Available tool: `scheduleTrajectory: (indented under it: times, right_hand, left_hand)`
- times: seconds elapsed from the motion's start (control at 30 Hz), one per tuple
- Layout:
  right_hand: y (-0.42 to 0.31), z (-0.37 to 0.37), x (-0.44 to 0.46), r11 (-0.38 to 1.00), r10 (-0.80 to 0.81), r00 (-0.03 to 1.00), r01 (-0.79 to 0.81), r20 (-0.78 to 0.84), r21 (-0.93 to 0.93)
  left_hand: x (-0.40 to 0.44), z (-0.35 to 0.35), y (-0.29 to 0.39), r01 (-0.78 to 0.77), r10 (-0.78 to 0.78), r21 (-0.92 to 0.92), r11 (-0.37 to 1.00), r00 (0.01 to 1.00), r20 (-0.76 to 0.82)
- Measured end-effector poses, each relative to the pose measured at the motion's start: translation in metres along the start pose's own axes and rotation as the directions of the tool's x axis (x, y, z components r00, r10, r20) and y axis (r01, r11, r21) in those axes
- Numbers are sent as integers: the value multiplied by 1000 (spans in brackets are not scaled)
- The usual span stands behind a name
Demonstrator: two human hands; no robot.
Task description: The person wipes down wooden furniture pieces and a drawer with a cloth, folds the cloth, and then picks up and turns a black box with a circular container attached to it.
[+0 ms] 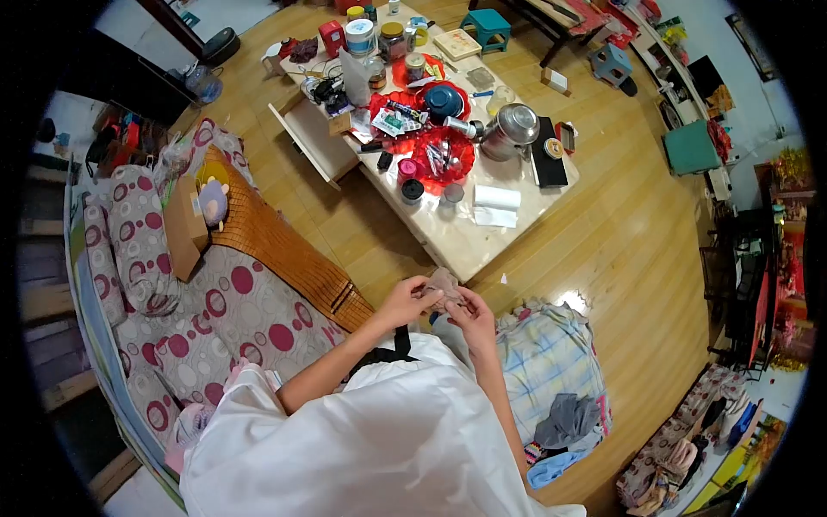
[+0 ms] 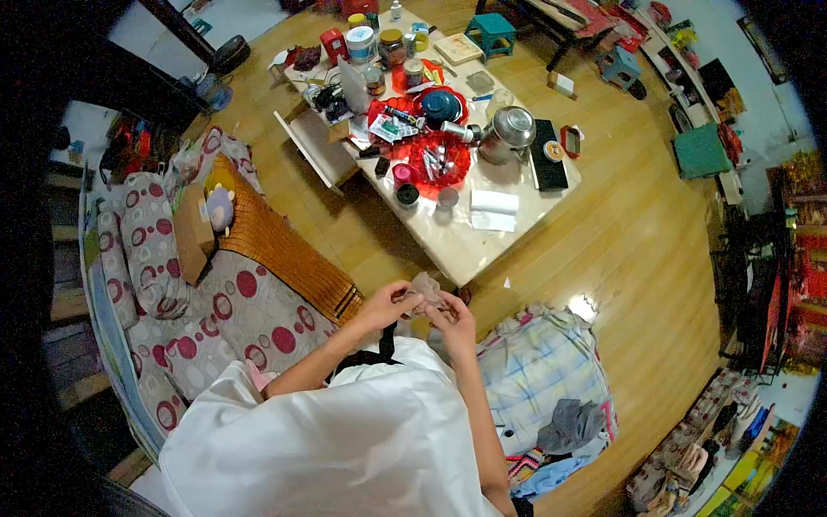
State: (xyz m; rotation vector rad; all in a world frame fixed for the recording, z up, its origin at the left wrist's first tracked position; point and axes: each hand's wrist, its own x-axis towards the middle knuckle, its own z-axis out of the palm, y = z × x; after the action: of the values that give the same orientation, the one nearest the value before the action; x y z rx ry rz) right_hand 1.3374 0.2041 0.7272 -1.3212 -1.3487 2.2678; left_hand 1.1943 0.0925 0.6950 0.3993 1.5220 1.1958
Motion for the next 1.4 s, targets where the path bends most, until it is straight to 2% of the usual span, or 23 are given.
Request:
scheduleTrajectory:
  times: [0.07,0.13,0.27,0.33,0.43,0.5,0.57,0.63,0.67,0.77,0.8,0.87,1.03,1.13,1.23,1.33,1.4]
  right_hand:
    - [-6,-6,7,999,8,1000,-8,14,-41]
    - [-10,-15,15,996,17,999,-15,29,-83]
    - [-20,-46,35,999,5,996,0,83,-54]
    - [-37,-62,43,999,-7,994,11,112,-31]
    - [-57,-101,54,1000,-12,989,13,144,-5]
    - [-62,-127,70,996,-65,984,74,166,-46]
    - [-70,-148,78,997,-41,984,51,173,-55]
    - [-79,-163,82,992,5,978,21,207,-124]
    - [-82,-167,83,992,9,978,17,207,-125]
    - [-89,-164,81,991,105,924,-68,367,-112]
    - [-86,-163,82,991,111,924,-74,365,-114]
    - [-81,-159,84,987,137,902,-90,410,-133]
    - [-85,-163,89,980,164,897,-100,411,-172]
    - [-86,-165,89,985,161,895,-119,415,-127]
    - [-86,-166,93,991,103,906,-59,410,-120]
    - [-90,-169,92,997,66,932,-48,355,-58]
    - [-94,-170,91,999,35,958,-30,283,-23]
  left_hand:
    - [4,6,1,3,-4,-49,999,1000,-23]
    - [8,17,5,-69,53,-121,990,990,-130]
    - [17,40,26,-8,-19,-128,992,978,-206]
    - [28,51,33,40,-57,-72,997,965,-257]
    - [45,70,40,15,-54,-130,991,953,-297]
    - [54,82,46,24,-57,-105,994,946,-320]
    - [58,91,52,49,-72,-74,996,939,-337]
    - [63,105,55,-16,-19,-92,996,927,-375]
    - [65,111,57,-13,-23,-93,996,927,-375]
    - [66,127,61,-33,-21,-135,990,927,-374]
    - [65,133,63,-27,-27,-140,990,927,-374]
    - [64,142,69,-6,-21,-86,996,950,-311]
    - [70,141,71,46,-69,-88,995,957,-283]
    - [70,142,78,50,-64,-62,997,966,-252]
    - [76,141,87,35,-45,-51,998,977,-210]
    - [85,142,94,20,-28,-60,998,988,-149]
    - [93,141,99,75,-78,-31,997,990,-118]
